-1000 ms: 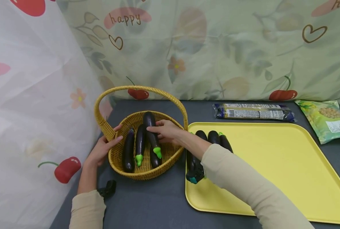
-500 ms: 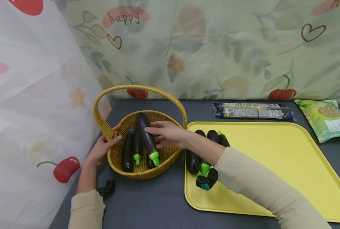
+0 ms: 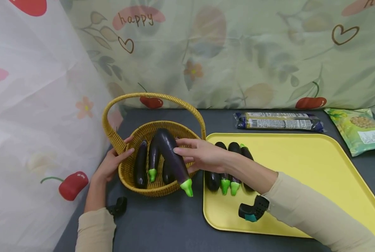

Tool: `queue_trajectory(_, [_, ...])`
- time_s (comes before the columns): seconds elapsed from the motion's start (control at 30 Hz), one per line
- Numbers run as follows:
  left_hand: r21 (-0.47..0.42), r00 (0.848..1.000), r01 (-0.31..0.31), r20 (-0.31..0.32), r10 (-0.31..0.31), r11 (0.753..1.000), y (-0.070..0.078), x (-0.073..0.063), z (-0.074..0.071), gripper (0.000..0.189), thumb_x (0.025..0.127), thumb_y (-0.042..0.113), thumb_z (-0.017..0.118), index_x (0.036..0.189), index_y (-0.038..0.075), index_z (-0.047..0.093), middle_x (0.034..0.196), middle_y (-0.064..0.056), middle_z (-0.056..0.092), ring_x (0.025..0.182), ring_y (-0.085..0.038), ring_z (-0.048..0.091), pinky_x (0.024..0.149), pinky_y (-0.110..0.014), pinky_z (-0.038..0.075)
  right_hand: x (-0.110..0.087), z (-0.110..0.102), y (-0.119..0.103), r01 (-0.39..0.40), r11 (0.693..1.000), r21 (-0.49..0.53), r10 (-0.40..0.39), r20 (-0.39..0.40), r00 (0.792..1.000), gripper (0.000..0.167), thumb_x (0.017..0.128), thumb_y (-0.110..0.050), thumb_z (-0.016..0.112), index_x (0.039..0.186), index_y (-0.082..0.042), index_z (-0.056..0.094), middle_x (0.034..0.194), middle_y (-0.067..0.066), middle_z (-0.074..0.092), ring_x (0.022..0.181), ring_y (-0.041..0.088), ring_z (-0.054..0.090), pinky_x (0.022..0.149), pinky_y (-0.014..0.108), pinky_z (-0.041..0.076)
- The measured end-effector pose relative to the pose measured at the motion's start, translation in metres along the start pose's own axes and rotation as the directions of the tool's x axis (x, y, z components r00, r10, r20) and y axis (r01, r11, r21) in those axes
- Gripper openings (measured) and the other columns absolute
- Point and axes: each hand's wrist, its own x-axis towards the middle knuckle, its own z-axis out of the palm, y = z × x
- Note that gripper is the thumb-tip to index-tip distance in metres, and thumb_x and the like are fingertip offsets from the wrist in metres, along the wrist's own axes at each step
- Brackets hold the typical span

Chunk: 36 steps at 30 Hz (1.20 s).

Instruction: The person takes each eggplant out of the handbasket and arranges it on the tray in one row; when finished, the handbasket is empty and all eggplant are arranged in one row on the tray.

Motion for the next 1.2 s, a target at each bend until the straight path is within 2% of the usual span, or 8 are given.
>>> queue_trajectory(0.17, [-0.001,1.000,-0.001,0.006,0.001,1.000,0.000,0.001,0.000,0.064,0.097,0.029,0.058,0.152,0.017,0.028,0.155,-0.008,0.023,0.133,-0.030,0.030,0.084,-0.023,0.047,-0.022,-0.009,0.004,0.020,1.000,-0.003,-0.020,0.024,0.999,0.056,0.101,-0.020,0.048,0.150,-0.006,0.023,0.138,0.019,0.046,0.119,0.033,0.050,0.086,0.049,0.048])
queue_trajectory(0.37, [0.002,1.000,0.002,0.000,-0.002,1.000,0.001,0.001,0.000,0.063,0.097,0.027,0.057,0.152,0.017,0.027,0.155,-0.009,0.023,0.132,-0.030,0.032,0.084,-0.023,0.047,-0.048,-0.021,0.011,0.026,0.999,-0.020,-0.025,0.016,1.000,0.059,0.101,-0.023,0.049,0.149,-0.002,0.023,0.138,0.020,0.044,0.118,0.034,0.051,0.085,0.050,0.048])
queue_trajectory(0.63, [-0.005,1.000,0.001,0.004,-0.001,1.000,0.001,0.000,0.000,0.063,0.098,0.026,0.056,0.152,0.016,0.026,0.154,-0.013,0.024,0.129,-0.028,0.037,0.083,-0.025,0.049,-0.082,-0.046,0.025,0.049,0.998,-0.039,-0.049,0.005,0.999,0.056,0.103,-0.018,0.045,0.148,0.004,0.020,0.135,0.022,0.044,0.116,0.037,0.051,0.086,0.053,0.047])
queue_trajectory(0.9, [-0.014,1.000,-0.010,0.011,0.010,1.000,0.000,-0.002,0.000,0.063,0.099,0.025,0.055,0.153,0.015,0.025,0.154,-0.014,0.023,0.124,-0.021,0.043,0.083,-0.026,0.049,-0.116,-0.077,0.037,0.075,0.996,-0.038,-0.077,-0.061,0.995,0.059,0.104,-0.015,0.040,0.149,0.006,0.009,0.136,0.021,0.046,0.115,0.033,0.054,0.087,0.051,0.047])
queue_trajectory(1.03, [-0.024,1.000,-0.011,0.008,0.011,1.000,0.001,-0.001,0.000,0.064,0.098,0.025,0.056,0.153,0.014,0.025,0.153,-0.017,0.024,0.121,-0.019,0.046,0.082,-0.026,0.049,-0.131,-0.094,0.040,0.100,0.995,-0.009,-0.100,-0.104,0.990,0.052,0.105,-0.014,0.038,0.148,0.003,0.015,0.131,0.012,0.054,0.113,0.027,0.056,0.088,0.048,0.047])
queue_trajectory(1.2, [-0.028,1.000,-0.004,0.015,0.004,1.000,0.001,-0.001,-0.001,0.064,0.098,0.026,0.056,0.153,0.015,0.025,0.151,-0.020,0.026,0.118,-0.018,0.048,0.082,-0.027,0.050,-0.146,-0.113,0.045,0.136,0.990,0.033,-0.131,-0.136,0.982,0.037,0.105,-0.014,0.035,0.142,-0.011,0.036,0.127,0.004,0.058,0.111,0.023,0.057,0.089,0.046,0.047])
